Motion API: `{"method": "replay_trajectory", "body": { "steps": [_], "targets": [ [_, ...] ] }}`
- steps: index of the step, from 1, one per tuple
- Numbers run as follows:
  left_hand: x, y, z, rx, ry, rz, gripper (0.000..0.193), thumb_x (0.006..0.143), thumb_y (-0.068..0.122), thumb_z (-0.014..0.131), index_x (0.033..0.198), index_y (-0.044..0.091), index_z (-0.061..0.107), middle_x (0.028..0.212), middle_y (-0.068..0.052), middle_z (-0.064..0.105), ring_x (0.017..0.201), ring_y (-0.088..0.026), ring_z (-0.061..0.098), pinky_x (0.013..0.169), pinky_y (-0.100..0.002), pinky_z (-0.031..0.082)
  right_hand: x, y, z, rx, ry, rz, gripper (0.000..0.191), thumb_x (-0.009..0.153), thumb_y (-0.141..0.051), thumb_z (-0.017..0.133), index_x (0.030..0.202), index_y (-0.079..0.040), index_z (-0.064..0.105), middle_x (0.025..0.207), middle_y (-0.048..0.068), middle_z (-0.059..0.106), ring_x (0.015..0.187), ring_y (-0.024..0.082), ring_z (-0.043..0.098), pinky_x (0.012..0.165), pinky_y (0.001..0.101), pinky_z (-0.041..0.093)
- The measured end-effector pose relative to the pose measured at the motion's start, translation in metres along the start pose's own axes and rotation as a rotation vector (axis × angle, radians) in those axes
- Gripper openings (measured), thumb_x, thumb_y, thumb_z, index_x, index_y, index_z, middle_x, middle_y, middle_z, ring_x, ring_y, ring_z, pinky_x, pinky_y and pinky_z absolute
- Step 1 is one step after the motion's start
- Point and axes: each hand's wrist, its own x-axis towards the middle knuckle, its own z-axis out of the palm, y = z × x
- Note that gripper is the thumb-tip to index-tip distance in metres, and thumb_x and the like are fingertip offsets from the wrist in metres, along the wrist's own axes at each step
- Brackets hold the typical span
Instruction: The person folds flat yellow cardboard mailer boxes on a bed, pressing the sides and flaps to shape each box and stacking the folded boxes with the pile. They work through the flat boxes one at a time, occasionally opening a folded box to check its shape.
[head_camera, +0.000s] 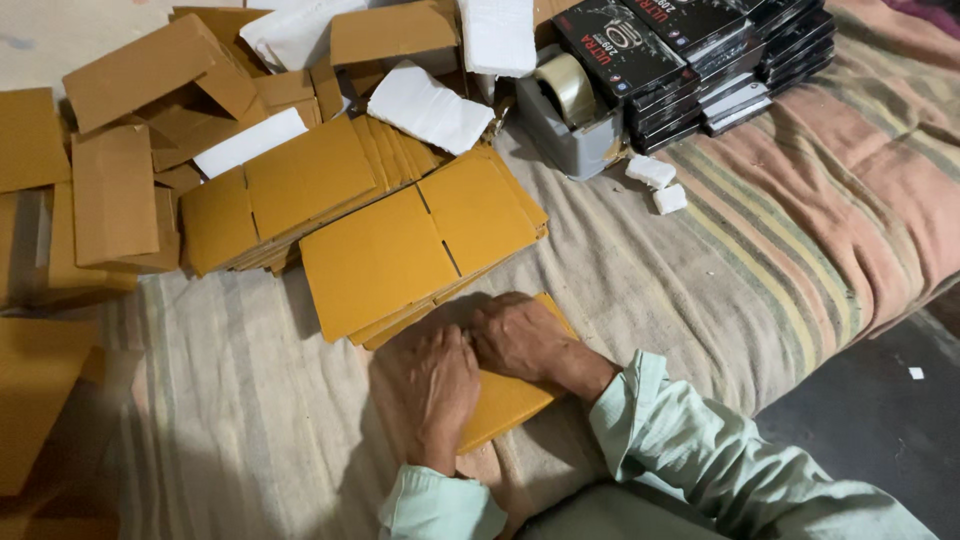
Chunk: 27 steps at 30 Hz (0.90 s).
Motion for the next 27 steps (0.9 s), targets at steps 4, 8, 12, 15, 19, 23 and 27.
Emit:
{"method": "replay_trajectory", "body": {
  "steps": [4,8,12,15,19,23,27],
  "targets": [
    [-0.008,-0.003,-0.005,-0.101,0.059,-0.106,0.035,0.106,0.032,0.043,0.114,0.006,0.065,0.124,-0.022,0.063,0.111,-0.041,0.059,0.094,-0.053,0.046,-0.002,0.000,-0.011,-0.334,-0.273,0.161,0.020,0.095,-0.021,0.060,0.090,-0.004,0.068,0.078,0.018,0.065,0.074,0.034,0.062,0.068,0.0462,0.046],
    [-0.020,0.010,-0.008,0.080,0.056,-0.029,0.033,0.098,0.031,0.047,0.112,0.008,0.064,0.120,-0.015,0.065,0.113,-0.036,0.058,0.097,-0.052,0.044,-0.008,-0.010,-0.009,-0.155,-0.113,0.116,0.028,0.086,-0.027,0.064,0.086,0.001,0.066,0.081,0.020,0.064,0.082,0.037,0.061,0.076,0.0480,0.046],
    [-0.022,0.014,-0.015,0.013,0.064,-0.014,0.031,0.102,0.027,0.045,0.116,0.008,0.064,0.118,-0.015,0.066,0.115,-0.035,0.057,0.098,-0.050,0.045,-0.010,-0.009,-0.009,-0.056,-0.108,0.059,0.033,0.084,-0.030,0.066,0.089,0.002,0.065,0.085,0.020,0.064,0.086,0.038,0.061,0.079,0.0480,0.046],
    [-0.022,0.004,-0.026,-0.011,0.084,-0.075,0.031,0.102,0.028,0.047,0.116,0.005,0.063,0.117,-0.016,0.066,0.113,-0.035,0.058,0.097,-0.047,0.045,-0.008,-0.003,-0.014,-0.198,-0.129,0.345,0.026,0.096,-0.029,0.064,0.094,-0.003,0.067,0.091,0.018,0.065,0.085,0.037,0.059,0.080,0.0486,0.044],
    [-0.026,0.014,-0.023,0.160,0.117,-0.049,0.032,0.101,0.030,0.048,0.117,0.008,0.063,0.114,-0.015,0.066,0.113,-0.034,0.058,0.104,-0.051,0.041,-0.009,-0.013,-0.012,-0.311,-0.238,0.161,0.032,0.087,-0.028,0.063,0.100,0.002,0.065,0.091,0.019,0.063,0.090,0.035,0.059,0.088,0.0483,0.044],
    [-0.029,0.025,-0.017,-0.084,0.116,-0.036,0.039,0.101,0.027,0.047,0.132,0.006,0.060,0.125,-0.019,0.063,0.118,-0.038,0.054,0.101,-0.048,0.042,-0.017,-0.018,-0.009,-0.109,-0.242,0.154,0.032,0.095,-0.029,0.055,0.104,0.000,0.065,0.101,0.019,0.062,0.106,0.040,0.057,0.104,0.0561,0.040],
    [-0.037,0.010,-0.029,0.004,0.161,-0.119,0.044,0.102,0.031,0.047,0.140,0.011,0.055,0.141,-0.018,0.053,0.129,-0.038,0.047,0.106,-0.052,0.040,-0.027,-0.001,-0.022,-0.321,-0.168,0.337,0.052,0.089,-0.037,0.055,0.119,0.005,0.062,0.124,0.033,0.057,0.120,0.050,0.048,0.105,0.0658,0.027]
  ]
}}
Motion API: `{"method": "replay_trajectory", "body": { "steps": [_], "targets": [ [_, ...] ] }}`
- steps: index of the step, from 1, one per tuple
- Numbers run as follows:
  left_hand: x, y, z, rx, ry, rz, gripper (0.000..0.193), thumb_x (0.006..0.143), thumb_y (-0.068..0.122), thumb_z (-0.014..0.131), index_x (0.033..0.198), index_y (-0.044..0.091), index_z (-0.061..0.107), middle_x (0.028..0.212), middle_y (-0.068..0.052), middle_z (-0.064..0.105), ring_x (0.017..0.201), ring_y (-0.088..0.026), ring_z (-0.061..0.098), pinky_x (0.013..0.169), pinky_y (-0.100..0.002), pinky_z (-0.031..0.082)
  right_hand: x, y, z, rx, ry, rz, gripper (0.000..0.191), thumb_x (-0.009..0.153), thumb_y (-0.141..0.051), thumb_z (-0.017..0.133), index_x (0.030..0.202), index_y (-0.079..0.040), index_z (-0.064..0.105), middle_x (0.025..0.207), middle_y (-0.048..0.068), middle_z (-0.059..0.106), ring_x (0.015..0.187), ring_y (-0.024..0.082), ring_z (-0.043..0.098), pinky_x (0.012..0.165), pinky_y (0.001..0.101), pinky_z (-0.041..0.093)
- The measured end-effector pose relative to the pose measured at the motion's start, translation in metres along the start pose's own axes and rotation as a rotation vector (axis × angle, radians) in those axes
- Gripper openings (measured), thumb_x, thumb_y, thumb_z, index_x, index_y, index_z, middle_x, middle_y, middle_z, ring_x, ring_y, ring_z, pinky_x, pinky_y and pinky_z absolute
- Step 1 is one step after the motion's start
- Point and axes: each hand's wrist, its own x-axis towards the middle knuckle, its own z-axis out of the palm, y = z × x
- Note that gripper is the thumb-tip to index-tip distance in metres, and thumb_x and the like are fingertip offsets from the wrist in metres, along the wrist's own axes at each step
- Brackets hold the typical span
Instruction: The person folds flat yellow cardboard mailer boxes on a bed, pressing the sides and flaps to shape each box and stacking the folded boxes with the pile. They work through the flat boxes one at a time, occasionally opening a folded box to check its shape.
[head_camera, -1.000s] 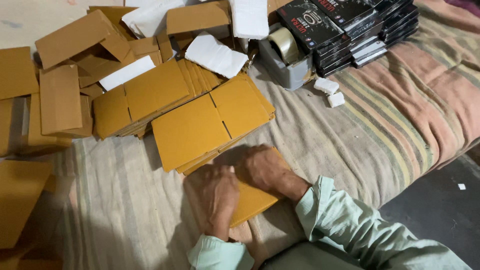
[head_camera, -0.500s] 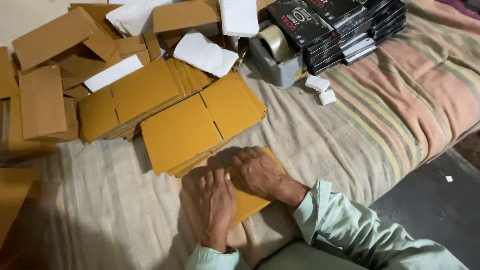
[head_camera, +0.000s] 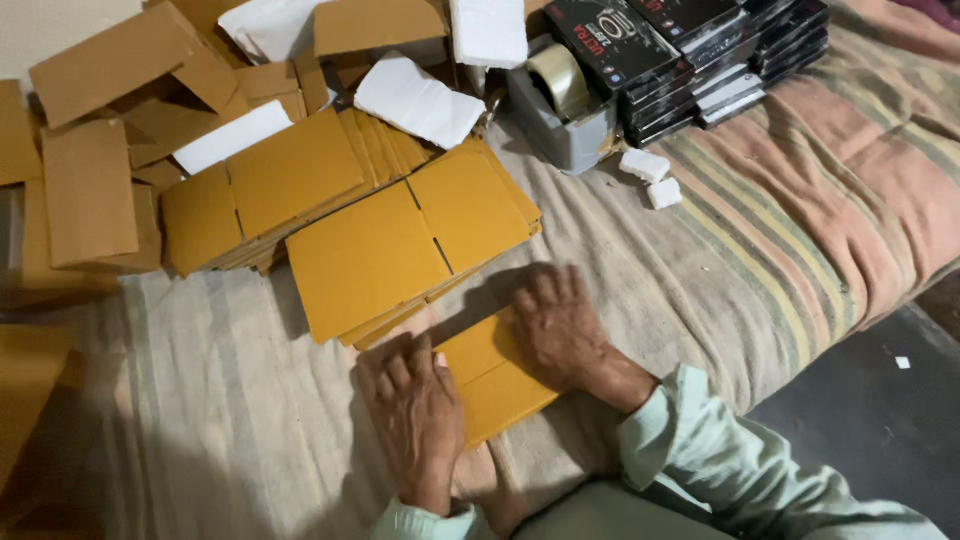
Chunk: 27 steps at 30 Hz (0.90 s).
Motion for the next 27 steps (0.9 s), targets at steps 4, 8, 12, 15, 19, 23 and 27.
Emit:
{"method": "replay_trajectory", "body": {
  "steps": [4,8,12,15,19,23,27],
  "targets": [
    [-0.007,0.011,0.003,0.189,0.104,0.068,0.054,0.096,0.035,0.047,0.144,0.010,0.049,0.155,-0.019,0.039,0.145,-0.040,0.029,0.113,-0.060,0.028,-0.007,-0.013,0.003,-0.142,-0.061,-0.032,0.059,0.092,-0.041,0.052,0.134,0.000,0.054,0.144,0.033,0.046,0.137,0.053,0.037,0.112,0.0710,0.018],
    [-0.013,0.023,0.013,0.160,0.010,0.085,0.065,0.092,0.035,0.048,0.153,0.013,0.040,0.160,-0.020,0.028,0.149,-0.042,0.015,0.114,-0.066,0.014,-0.014,-0.034,0.015,0.056,-0.080,-0.044,0.065,0.093,-0.044,0.053,0.145,-0.006,0.049,0.150,0.033,0.041,0.143,0.052,0.032,0.115,0.0689,0.017],
    [-0.021,-0.007,0.004,0.121,0.002,0.001,0.058,0.099,0.036,0.046,0.154,0.018,0.036,0.163,-0.020,0.026,0.154,-0.045,0.012,0.119,-0.063,0.014,-0.012,-0.004,0.013,-0.066,-0.057,0.073,0.069,0.091,-0.041,0.053,0.151,-0.008,0.046,0.150,0.028,0.042,0.142,0.051,0.031,0.113,0.0704,0.016],
    [-0.018,-0.009,0.009,0.143,-0.067,-0.102,0.061,0.098,0.037,0.047,0.155,0.017,0.035,0.162,-0.025,0.022,0.151,-0.045,0.010,0.116,-0.064,0.013,-0.009,-0.002,0.008,-0.078,-0.013,0.153,0.063,0.096,-0.042,0.051,0.150,-0.008,0.047,0.156,0.030,0.037,0.147,0.049,0.028,0.117,0.0689,0.016],
    [-0.013,0.012,0.024,0.253,0.016,0.060,0.065,0.097,0.037,0.047,0.156,0.011,0.035,0.164,-0.021,0.024,0.152,-0.043,0.013,0.119,-0.065,0.013,-0.008,-0.036,0.010,0.042,-0.207,0.008,0.066,0.095,-0.047,0.050,0.145,-0.005,0.045,0.154,0.032,0.031,0.145,0.054,0.021,0.114,0.0706,0.011],
    [-0.019,0.003,0.016,0.164,0.017,0.044,0.056,0.100,0.035,0.046,0.153,0.017,0.039,0.166,-0.017,0.025,0.154,-0.043,0.015,0.119,-0.063,0.014,-0.011,-0.024,0.009,-0.052,-0.159,0.001,0.069,0.093,-0.042,0.049,0.151,-0.005,0.042,0.155,0.031,0.032,0.145,0.052,0.023,0.113,0.0709,0.012],
    [-0.030,-0.015,0.000,0.121,-0.002,0.039,0.063,0.097,0.038,0.050,0.155,0.017,0.038,0.162,-0.019,0.025,0.151,-0.044,0.014,0.119,-0.063,0.013,-0.020,0.011,-0.002,-0.046,-0.030,0.099,0.065,0.099,-0.039,0.049,0.154,-0.006,0.041,0.157,0.032,0.032,0.148,0.053,0.025,0.119,0.0680,0.013]
  ]
}}
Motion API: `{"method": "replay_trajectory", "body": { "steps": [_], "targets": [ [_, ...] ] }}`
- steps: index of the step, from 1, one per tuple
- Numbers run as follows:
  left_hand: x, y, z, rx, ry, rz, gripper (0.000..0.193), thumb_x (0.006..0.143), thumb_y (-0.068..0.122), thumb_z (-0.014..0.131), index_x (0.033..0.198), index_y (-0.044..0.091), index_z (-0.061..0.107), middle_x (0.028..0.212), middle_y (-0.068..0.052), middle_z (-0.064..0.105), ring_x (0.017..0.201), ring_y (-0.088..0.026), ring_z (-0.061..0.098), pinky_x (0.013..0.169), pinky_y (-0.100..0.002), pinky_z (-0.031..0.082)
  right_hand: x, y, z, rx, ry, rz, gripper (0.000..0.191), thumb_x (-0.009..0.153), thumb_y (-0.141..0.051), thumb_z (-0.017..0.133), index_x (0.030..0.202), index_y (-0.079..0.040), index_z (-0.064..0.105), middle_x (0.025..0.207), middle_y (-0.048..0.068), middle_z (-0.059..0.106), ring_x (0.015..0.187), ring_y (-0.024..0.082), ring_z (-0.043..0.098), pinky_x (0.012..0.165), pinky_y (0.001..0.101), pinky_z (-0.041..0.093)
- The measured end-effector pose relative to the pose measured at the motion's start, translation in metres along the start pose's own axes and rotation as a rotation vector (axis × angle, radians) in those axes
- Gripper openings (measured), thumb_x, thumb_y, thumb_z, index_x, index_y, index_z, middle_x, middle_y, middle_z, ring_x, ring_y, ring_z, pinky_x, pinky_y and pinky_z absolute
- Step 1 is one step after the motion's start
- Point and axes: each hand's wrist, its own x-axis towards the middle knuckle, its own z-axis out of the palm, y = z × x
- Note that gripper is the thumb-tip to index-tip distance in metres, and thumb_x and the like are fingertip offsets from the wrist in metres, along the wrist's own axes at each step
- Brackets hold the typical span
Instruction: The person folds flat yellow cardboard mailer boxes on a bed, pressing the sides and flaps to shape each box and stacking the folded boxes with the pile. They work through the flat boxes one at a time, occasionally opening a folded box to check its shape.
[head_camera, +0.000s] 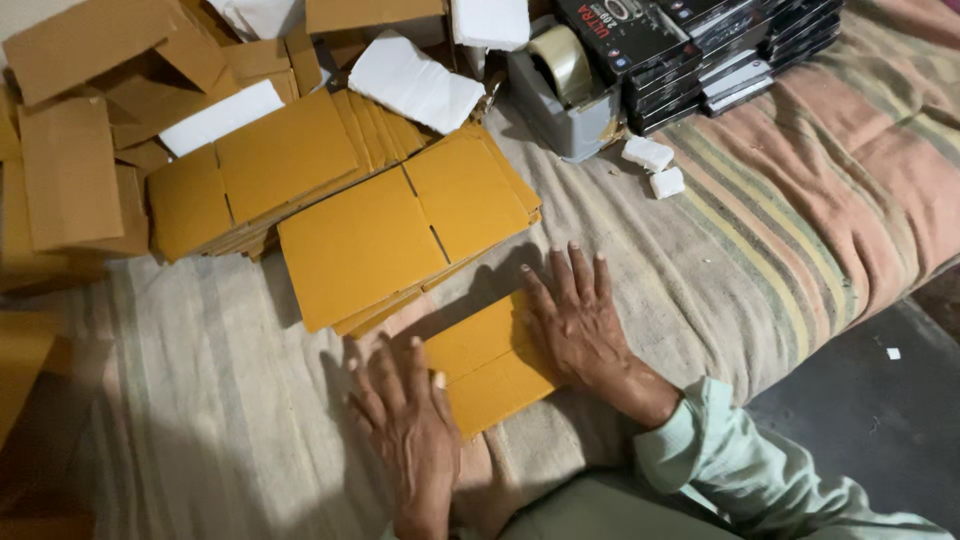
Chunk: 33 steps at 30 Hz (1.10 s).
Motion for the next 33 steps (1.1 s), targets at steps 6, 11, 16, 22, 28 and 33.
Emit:
{"method": "replay_trajectory", "body": {
  "steps": [6,11,16,22,28,33],
  "targets": [
    [-0.016,0.014,-0.010,-0.200,-0.097,0.324,0.091,0.078,0.046,0.072,0.152,0.009,0.035,0.165,-0.016,0.025,0.152,-0.048,0.012,0.117,-0.064,0.016,-0.029,-0.025,-0.025,0.350,-0.033,-0.490,0.089,0.089,-0.056,0.061,0.152,0.004,0.038,0.157,0.034,0.031,0.149,0.046,0.025,0.119,0.0602,0.014],
    [-0.011,0.010,-0.009,-0.219,-0.245,0.239,0.107,0.068,0.029,0.082,0.159,0.006,0.029,0.170,-0.012,0.021,0.152,-0.037,0.014,0.119,-0.054,0.022,-0.029,-0.049,-0.031,0.252,-0.065,-0.458,0.093,0.084,-0.047,0.066,0.151,0.009,0.036,0.161,0.029,0.034,0.151,0.042,0.028,0.124,0.0534,0.017],
    [-0.009,-0.013,-0.009,-0.190,-0.186,0.131,0.106,0.071,0.045,0.079,0.158,0.008,0.030,0.169,-0.007,0.023,0.154,-0.037,0.016,0.118,-0.055,0.018,-0.020,-0.015,-0.032,0.248,-0.066,-0.423,0.089,0.083,-0.042,0.066,0.151,0.008,0.035,0.160,0.028,0.032,0.150,0.041,0.027,0.122,0.0533,0.016],
    [-0.008,0.005,-0.021,-0.101,-0.155,0.191,0.105,0.073,0.048,0.077,0.154,0.002,0.030,0.165,-0.017,0.022,0.153,-0.041,0.015,0.121,-0.065,0.008,-0.028,-0.014,-0.024,0.072,-0.062,-0.306,0.082,0.085,-0.031,0.059,0.150,0.010,0.033,0.160,0.029,0.028,0.151,0.042,0.020,0.122,0.0564,0.013],
    [-0.001,0.032,-0.017,-0.077,-0.173,0.333,0.100,0.077,0.041,0.075,0.156,0.001,0.030,0.167,-0.017,0.023,0.156,-0.036,0.017,0.120,-0.059,0.008,-0.033,-0.031,-0.020,-0.044,-0.022,-0.312,0.072,0.089,-0.026,0.055,0.151,0.006,0.036,0.163,0.024,0.029,0.155,0.038,0.022,0.124,0.0556,0.014],
    [-0.006,0.018,-0.016,-0.097,-0.099,0.259,0.095,0.078,0.041,0.073,0.152,-0.001,0.030,0.165,-0.018,0.024,0.153,-0.034,0.018,0.121,-0.057,0.008,-0.033,-0.016,-0.026,0.199,0.043,-0.337,0.080,0.087,-0.039,0.058,0.148,0.009,0.038,0.159,0.027,0.032,0.150,0.041,0.025,0.120,0.0584,0.014]
  ]
}}
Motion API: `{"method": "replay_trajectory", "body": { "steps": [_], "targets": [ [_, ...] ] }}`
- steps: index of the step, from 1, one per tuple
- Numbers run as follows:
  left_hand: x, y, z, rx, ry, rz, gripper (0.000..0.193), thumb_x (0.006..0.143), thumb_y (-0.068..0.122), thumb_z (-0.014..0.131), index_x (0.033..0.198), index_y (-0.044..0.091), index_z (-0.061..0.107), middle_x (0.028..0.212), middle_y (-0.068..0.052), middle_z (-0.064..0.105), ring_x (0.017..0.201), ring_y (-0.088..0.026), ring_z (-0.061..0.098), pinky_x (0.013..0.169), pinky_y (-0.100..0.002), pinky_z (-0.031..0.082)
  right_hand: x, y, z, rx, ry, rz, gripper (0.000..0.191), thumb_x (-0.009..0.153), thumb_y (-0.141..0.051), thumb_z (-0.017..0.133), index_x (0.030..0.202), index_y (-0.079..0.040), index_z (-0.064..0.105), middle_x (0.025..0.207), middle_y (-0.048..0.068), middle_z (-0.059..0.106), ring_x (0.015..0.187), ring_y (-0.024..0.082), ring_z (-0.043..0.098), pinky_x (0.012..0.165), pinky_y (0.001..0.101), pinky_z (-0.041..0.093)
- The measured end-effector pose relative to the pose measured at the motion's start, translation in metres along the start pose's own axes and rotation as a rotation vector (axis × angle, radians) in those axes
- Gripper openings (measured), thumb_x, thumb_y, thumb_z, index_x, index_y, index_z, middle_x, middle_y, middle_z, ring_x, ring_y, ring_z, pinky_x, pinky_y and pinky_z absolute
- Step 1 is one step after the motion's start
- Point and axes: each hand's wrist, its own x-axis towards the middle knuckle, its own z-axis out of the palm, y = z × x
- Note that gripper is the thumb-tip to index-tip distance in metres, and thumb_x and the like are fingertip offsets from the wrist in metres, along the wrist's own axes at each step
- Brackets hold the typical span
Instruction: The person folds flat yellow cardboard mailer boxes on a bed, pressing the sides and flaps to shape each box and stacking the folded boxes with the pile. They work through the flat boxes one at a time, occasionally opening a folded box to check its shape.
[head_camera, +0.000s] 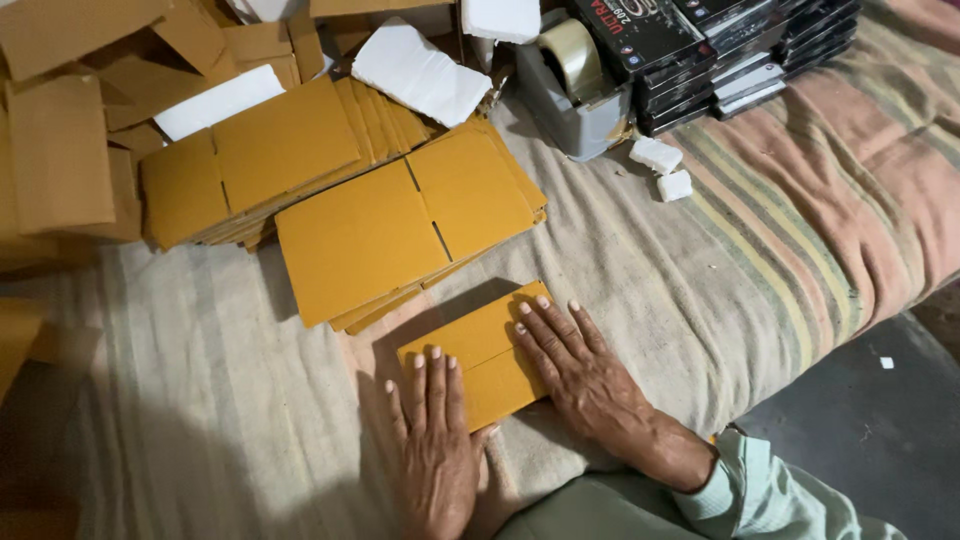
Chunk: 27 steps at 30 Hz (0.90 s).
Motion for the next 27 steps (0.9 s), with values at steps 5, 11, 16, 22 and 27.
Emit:
{"method": "replay_trajectory", "body": {
  "steps": [5,11,16,22,27],
  "targets": [
    [0.002,0.007,0.002,0.127,-0.221,0.002,0.100,0.079,0.039,0.072,0.157,0.000,0.023,0.169,-0.019,0.017,0.157,-0.035,0.011,0.120,-0.056,0.002,0.008,-0.018,0.011,-0.010,-0.099,-0.132,0.079,0.089,-0.033,0.058,0.148,0.014,0.036,0.159,0.032,0.033,0.151,0.043,0.029,0.124,0.0546,0.018],
    [-0.006,-0.008,0.013,-0.037,-0.102,-0.002,0.103,0.077,0.046,0.071,0.156,-0.002,0.025,0.166,-0.020,0.019,0.155,-0.034,0.013,0.120,-0.057,0.004,0.007,-0.011,0.008,-0.020,-0.101,-0.168,0.071,0.092,-0.026,0.056,0.150,0.009,0.037,0.161,0.028,0.033,0.152,0.040,0.030,0.125,0.0506,0.020],
    [-0.018,-0.025,0.017,0.060,0.024,-0.086,0.097,0.078,0.045,0.069,0.155,0.001,0.030,0.165,-0.015,0.023,0.154,-0.032,0.015,0.121,-0.060,0.004,-0.003,0.016,-0.010,-0.117,-0.069,-0.045,0.075,0.090,-0.026,0.056,0.153,0.007,0.032,0.161,0.028,0.032,0.152,0.037,0.028,0.124,0.0506,0.017],
    [-0.011,0.002,0.011,0.117,-0.101,0.026,0.095,0.082,0.036,0.070,0.157,-0.002,0.026,0.169,-0.018,0.019,0.154,-0.033,0.012,0.121,-0.060,0.003,0.011,-0.022,0.005,-0.018,-0.179,-0.089,0.091,0.082,-0.035,0.065,0.149,0.013,0.028,0.158,0.034,0.028,0.150,0.043,0.023,0.122,0.0527,0.014],
    [-0.012,-0.005,0.012,0.022,-0.043,-0.025,0.100,0.077,0.042,0.071,0.157,0.001,0.026,0.169,-0.018,0.019,0.156,-0.033,0.013,0.120,-0.061,0.002,0.012,-0.017,0.015,0.052,-0.164,-0.120,0.088,0.085,-0.041,0.065,0.149,0.010,0.032,0.160,0.030,0.029,0.151,0.040,0.024,0.123,0.0528,0.014]
  ]
}}
